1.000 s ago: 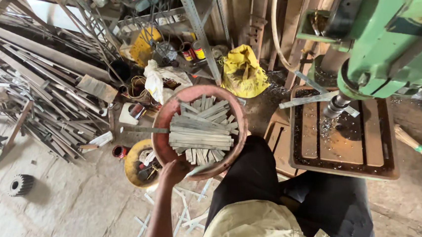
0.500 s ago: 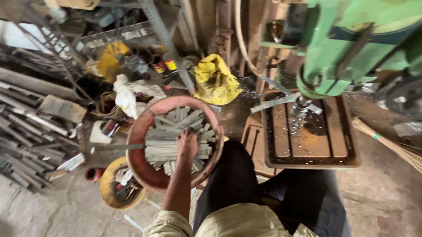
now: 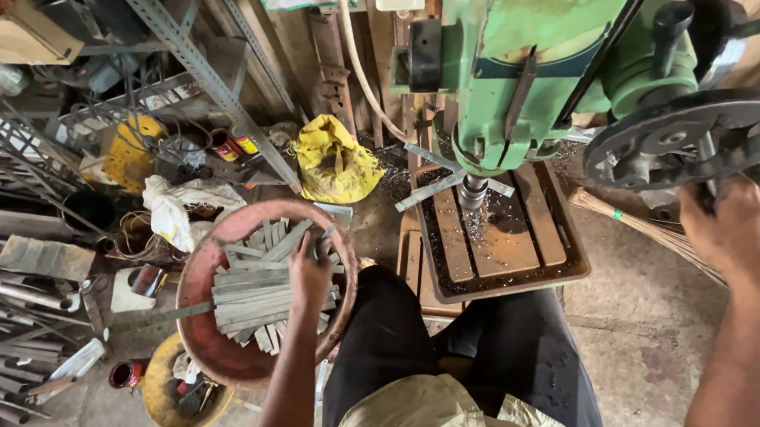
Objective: The person operates a drill press to drill holes into small metal rods. They pick up rods from a red basin, position them under the drill bit, and lower the drill to create holes. The person repeats this process for multiple rods throughout the clip.
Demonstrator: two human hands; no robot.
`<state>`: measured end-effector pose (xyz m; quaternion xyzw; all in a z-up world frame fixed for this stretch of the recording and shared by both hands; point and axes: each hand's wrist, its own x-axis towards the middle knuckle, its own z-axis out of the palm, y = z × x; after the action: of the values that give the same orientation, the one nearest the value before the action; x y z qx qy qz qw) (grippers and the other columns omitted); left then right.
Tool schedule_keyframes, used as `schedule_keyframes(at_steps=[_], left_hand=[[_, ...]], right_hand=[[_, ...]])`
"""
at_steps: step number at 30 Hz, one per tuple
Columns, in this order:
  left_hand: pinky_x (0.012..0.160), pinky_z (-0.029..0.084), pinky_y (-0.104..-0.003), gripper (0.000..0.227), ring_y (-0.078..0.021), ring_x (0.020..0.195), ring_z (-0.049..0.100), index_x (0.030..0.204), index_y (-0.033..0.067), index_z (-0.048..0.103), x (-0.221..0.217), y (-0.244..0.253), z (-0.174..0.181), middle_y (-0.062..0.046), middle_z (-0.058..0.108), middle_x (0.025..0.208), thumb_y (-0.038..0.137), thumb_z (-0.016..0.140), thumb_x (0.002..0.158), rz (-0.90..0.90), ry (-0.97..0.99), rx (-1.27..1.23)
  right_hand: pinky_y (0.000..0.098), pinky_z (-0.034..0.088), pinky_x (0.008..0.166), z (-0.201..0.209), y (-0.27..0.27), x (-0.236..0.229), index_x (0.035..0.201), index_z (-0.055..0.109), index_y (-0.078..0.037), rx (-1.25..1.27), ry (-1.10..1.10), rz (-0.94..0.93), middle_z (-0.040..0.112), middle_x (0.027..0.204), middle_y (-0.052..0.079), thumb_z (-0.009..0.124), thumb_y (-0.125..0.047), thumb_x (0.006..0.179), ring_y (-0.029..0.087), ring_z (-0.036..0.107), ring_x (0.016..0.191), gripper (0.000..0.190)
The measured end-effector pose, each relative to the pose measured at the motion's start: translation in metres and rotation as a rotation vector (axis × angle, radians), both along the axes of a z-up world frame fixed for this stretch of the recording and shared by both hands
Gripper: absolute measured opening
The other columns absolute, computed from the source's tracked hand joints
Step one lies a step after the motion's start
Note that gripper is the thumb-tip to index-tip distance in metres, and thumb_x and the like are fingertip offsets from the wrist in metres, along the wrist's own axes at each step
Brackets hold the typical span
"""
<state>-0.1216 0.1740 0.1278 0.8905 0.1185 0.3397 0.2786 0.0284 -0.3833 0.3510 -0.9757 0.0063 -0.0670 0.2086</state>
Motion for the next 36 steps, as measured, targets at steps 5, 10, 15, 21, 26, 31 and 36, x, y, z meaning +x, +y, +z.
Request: schedule_keyframes(at_steps=[5, 10, 15, 21, 26, 31, 36], left_hand=[[0.053, 0.057, -0.028, 0.018, -0.0151, 0.063, 0.069, 0.114, 0.0013, 0.066, -0.002, -0.072, 0.029, -0.012, 0.076, 0.089, 0.007, 0.067, 0.096, -0.178, 0.033, -0.52], [0.044, 0.049, -0.026, 0.022, -0.0084, 0.055, 0.065, 0.118, 0.0133, 0.073, -0.009, -0.121, -0.052, -0.002, 0.075, 0.081, 0.023, 0.065, 0.1, -0.168, 0.604, -0.406], [0.034, 0.032, -0.025, 0.044, -0.0075, 0.039, 0.039, 0.14, 0.0221, 0.063, 0.033, -0.13, -0.083, -0.002, 0.073, 0.07, 0.045, 0.058, 0.102, -0.187, 0.951, -0.248], [0.035, 0.029, -0.023, 0.076, -0.006, 0.044, 0.033, 0.136, 0.0042, 0.057, 0.108, -0.108, -0.061, 0.0, 0.06, 0.07, 0.071, 0.054, 0.099, -0.13, 1.091, -0.099], [0.043, 0.04, -0.026, 0.063, -0.0085, 0.051, 0.045, 0.122, 0.008, 0.06, 0.136, -0.093, -0.069, 0.002, 0.058, 0.072, 0.066, 0.057, 0.098, -0.136, 1.118, -0.095], [0.051, 0.048, -0.029, 0.034, -0.0121, 0.06, 0.057, 0.113, 0.0122, 0.065, 0.139, -0.1, -0.097, -0.001, 0.064, 0.079, 0.043, 0.061, 0.101, -0.124, 1.032, -0.023], [0.044, 0.051, -0.027, 0.034, -0.0128, 0.06, 0.059, 0.135, 0.016, 0.062, 0.145, -0.098, -0.12, -0.006, 0.064, 0.09, 0.019, 0.06, 0.102, 0.006, 0.744, -0.345]], right_hand=[[0.055, 0.054, 0.095, 0.009, 0.01, -0.008, 0.118, 0.068, 0.008, 0.003, -0.027, -0.007, 0.07, 0.107, 0.036, 0.067, -0.037, 0.103, 0.051, 0.069, 0.104, 0.047], [0.0558, 0.054, 0.095, 0.004, 0.014, -0.004, 0.118, 0.07, 0.007, -0.028, -0.009, -0.046, 0.071, 0.108, 0.035, 0.069, -0.038, 0.102, 0.052, 0.07, 0.1, 0.048], [0.0546, 0.057, 0.09, -0.008, 0.009, -0.006, 0.121, 0.067, 0.008, 0.035, -0.015, 0.001, 0.072, 0.105, 0.034, 0.068, -0.034, 0.1, 0.05, 0.072, 0.096, 0.048], [0.0535, 0.058, 0.089, -0.003, 0.008, 0.0, 0.114, 0.069, 0.011, -0.041, -0.077, 0.035, 0.071, 0.104, 0.035, 0.071, -0.035, 0.101, 0.05, 0.071, 0.097, 0.047], [0.0511, 0.058, 0.089, 0.0, 0.015, -0.004, 0.117, 0.071, 0.007, 0.069, -0.077, 0.061, 0.072, 0.109, 0.031, 0.071, -0.035, 0.099, 0.046, 0.073, 0.097, 0.045], [0.0501, 0.057, 0.089, -0.007, 0.016, -0.002, 0.119, 0.071, 0.006, 0.073, -0.201, 0.137, 0.071, 0.113, 0.031, 0.073, -0.032, 0.1, 0.046, 0.071, 0.103, 0.043], [0.049, 0.057, 0.092, -0.016, 0.011, 0.003, 0.114, 0.071, 0.007, 0.099, -0.189, 0.136, 0.072, 0.106, 0.031, 0.074, -0.032, 0.103, 0.045, 0.071, 0.105, 0.041]])
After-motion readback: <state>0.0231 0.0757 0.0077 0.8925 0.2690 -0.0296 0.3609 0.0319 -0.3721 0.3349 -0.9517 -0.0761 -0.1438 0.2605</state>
